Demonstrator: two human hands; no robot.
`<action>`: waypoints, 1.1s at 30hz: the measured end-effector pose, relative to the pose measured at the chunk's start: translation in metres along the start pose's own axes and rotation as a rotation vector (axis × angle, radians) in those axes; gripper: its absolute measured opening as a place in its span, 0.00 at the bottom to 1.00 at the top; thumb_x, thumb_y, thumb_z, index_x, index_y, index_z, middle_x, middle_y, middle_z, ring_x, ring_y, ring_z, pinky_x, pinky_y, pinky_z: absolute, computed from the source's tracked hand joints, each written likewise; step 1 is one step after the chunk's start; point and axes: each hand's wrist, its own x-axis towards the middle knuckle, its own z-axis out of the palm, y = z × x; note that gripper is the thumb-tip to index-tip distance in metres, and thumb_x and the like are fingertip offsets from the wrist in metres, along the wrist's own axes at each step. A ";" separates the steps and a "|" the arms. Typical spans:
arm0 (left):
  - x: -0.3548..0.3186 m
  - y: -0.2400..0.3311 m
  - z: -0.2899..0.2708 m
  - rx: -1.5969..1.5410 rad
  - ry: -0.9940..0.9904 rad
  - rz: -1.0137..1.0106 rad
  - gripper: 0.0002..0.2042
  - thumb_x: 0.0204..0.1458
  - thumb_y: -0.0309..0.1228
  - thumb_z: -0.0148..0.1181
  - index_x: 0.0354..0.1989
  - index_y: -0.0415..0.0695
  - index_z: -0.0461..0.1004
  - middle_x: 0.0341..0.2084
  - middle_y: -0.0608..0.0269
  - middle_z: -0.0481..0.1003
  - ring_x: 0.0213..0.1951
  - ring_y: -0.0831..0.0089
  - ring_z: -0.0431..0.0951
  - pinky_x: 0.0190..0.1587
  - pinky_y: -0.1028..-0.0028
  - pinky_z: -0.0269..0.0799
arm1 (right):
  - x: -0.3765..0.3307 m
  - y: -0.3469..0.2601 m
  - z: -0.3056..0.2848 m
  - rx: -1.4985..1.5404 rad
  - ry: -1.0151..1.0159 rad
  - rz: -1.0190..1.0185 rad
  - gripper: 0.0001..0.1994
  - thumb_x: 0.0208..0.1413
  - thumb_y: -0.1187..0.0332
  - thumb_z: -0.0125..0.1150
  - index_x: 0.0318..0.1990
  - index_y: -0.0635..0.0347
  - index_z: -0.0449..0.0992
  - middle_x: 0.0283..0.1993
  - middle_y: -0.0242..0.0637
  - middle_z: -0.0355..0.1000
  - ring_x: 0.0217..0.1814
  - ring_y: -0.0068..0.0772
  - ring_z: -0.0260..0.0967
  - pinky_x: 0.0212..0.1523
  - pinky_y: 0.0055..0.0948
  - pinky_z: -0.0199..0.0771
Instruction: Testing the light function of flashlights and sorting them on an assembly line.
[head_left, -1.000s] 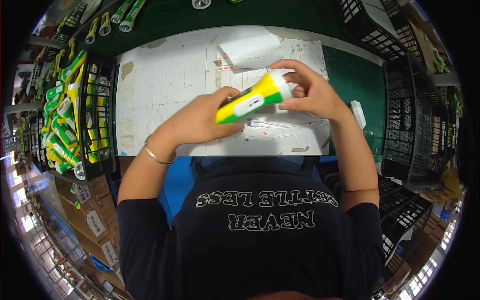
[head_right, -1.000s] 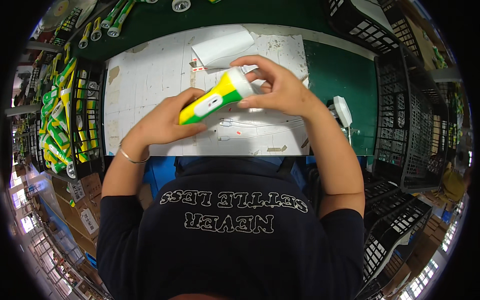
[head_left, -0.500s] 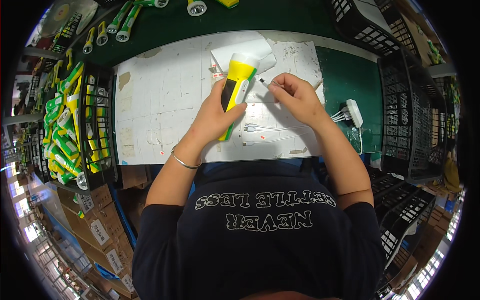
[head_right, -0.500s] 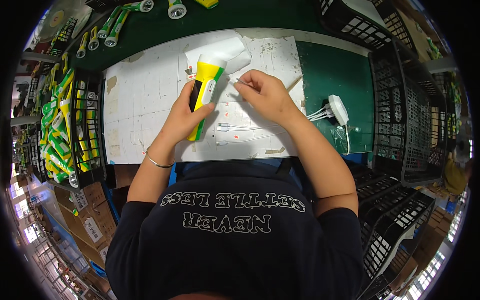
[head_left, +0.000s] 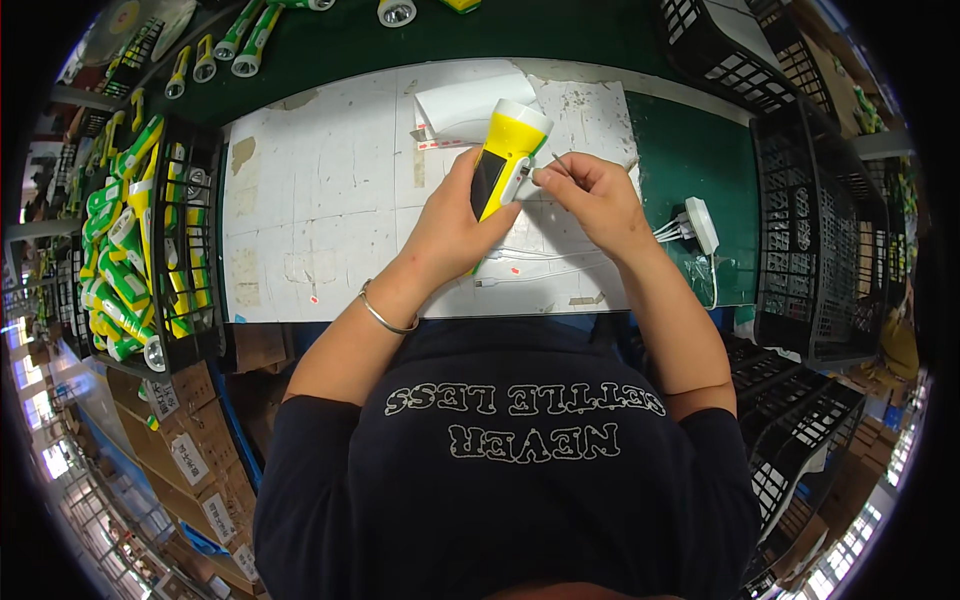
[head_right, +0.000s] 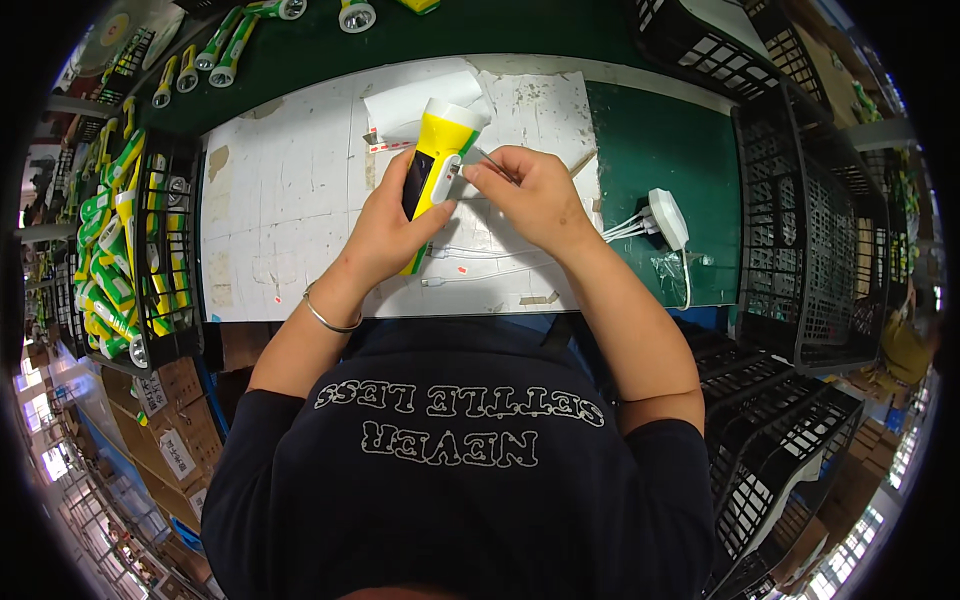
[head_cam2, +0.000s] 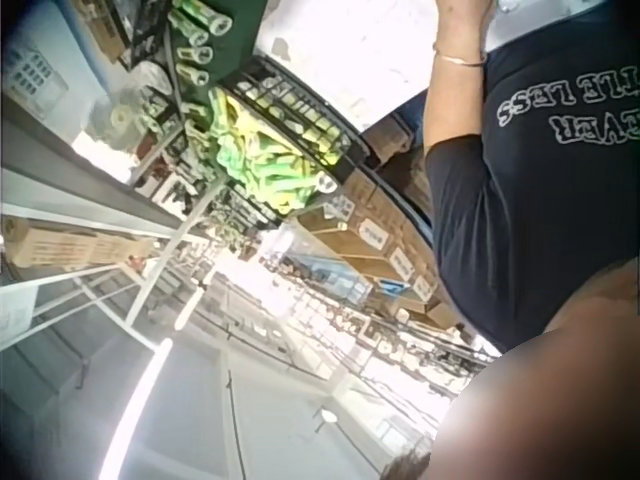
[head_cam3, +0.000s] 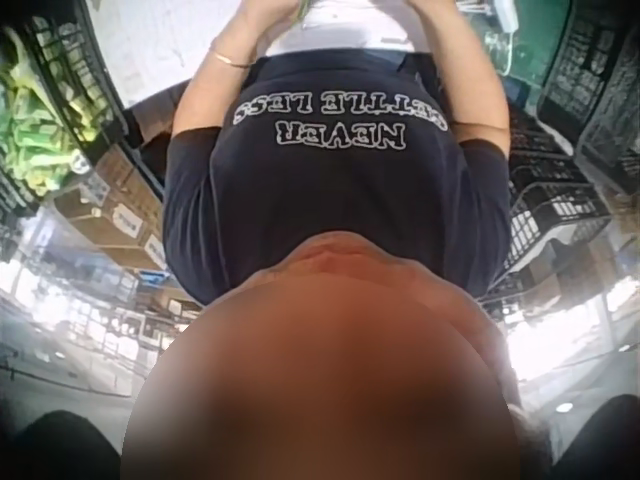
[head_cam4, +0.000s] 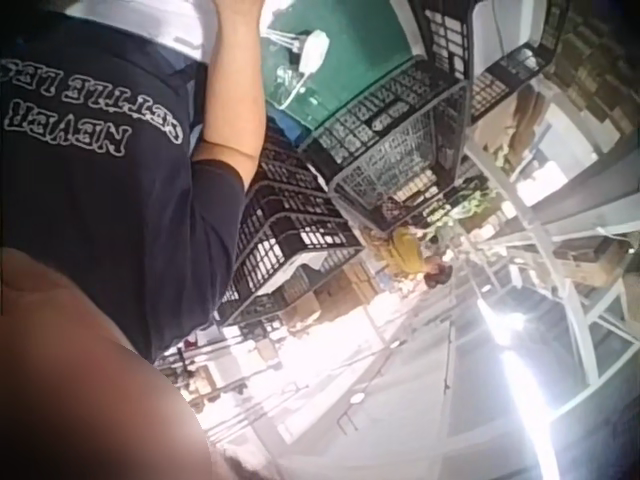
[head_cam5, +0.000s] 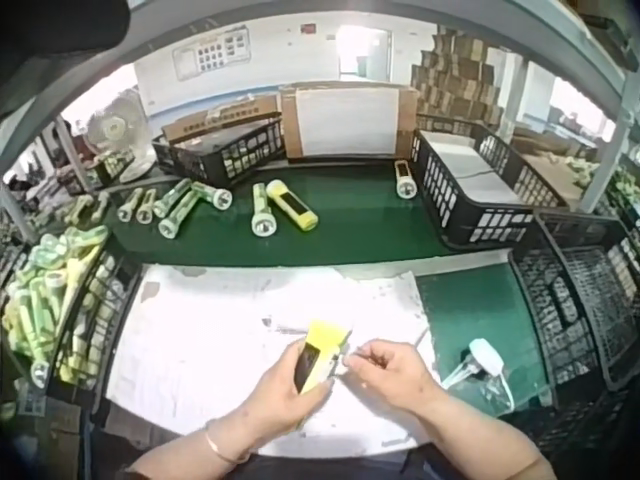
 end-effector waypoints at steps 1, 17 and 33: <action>-0.001 0.001 0.001 0.007 0.002 0.011 0.29 0.44 0.33 0.59 0.55 0.38 0.56 0.41 0.46 0.70 0.44 0.55 0.72 0.46 0.67 0.67 | 0.000 0.001 0.001 0.012 -0.045 -0.014 0.08 0.52 0.66 0.59 0.30 0.63 0.74 0.22 0.21 0.65 0.25 0.09 0.55 0.25 0.13 0.54; -0.005 0.006 0.005 0.274 0.100 0.167 0.30 0.44 0.30 0.59 0.56 0.36 0.56 0.46 0.44 0.66 0.48 0.51 0.68 0.50 0.65 0.64 | -0.008 0.001 0.011 0.043 0.070 -0.027 0.10 0.52 0.66 0.59 0.27 0.64 0.72 0.23 0.23 0.67 0.24 0.10 0.56 0.24 0.14 0.56; 0.007 0.002 -0.053 0.308 0.585 0.275 0.30 0.45 0.30 0.59 0.56 0.37 0.53 0.44 0.43 0.64 0.47 0.48 0.67 0.49 0.62 0.64 | -0.018 0.005 0.007 -0.288 0.106 -0.166 0.08 0.52 0.68 0.58 0.25 0.63 0.71 0.20 0.21 0.61 0.23 0.11 0.53 0.23 0.15 0.53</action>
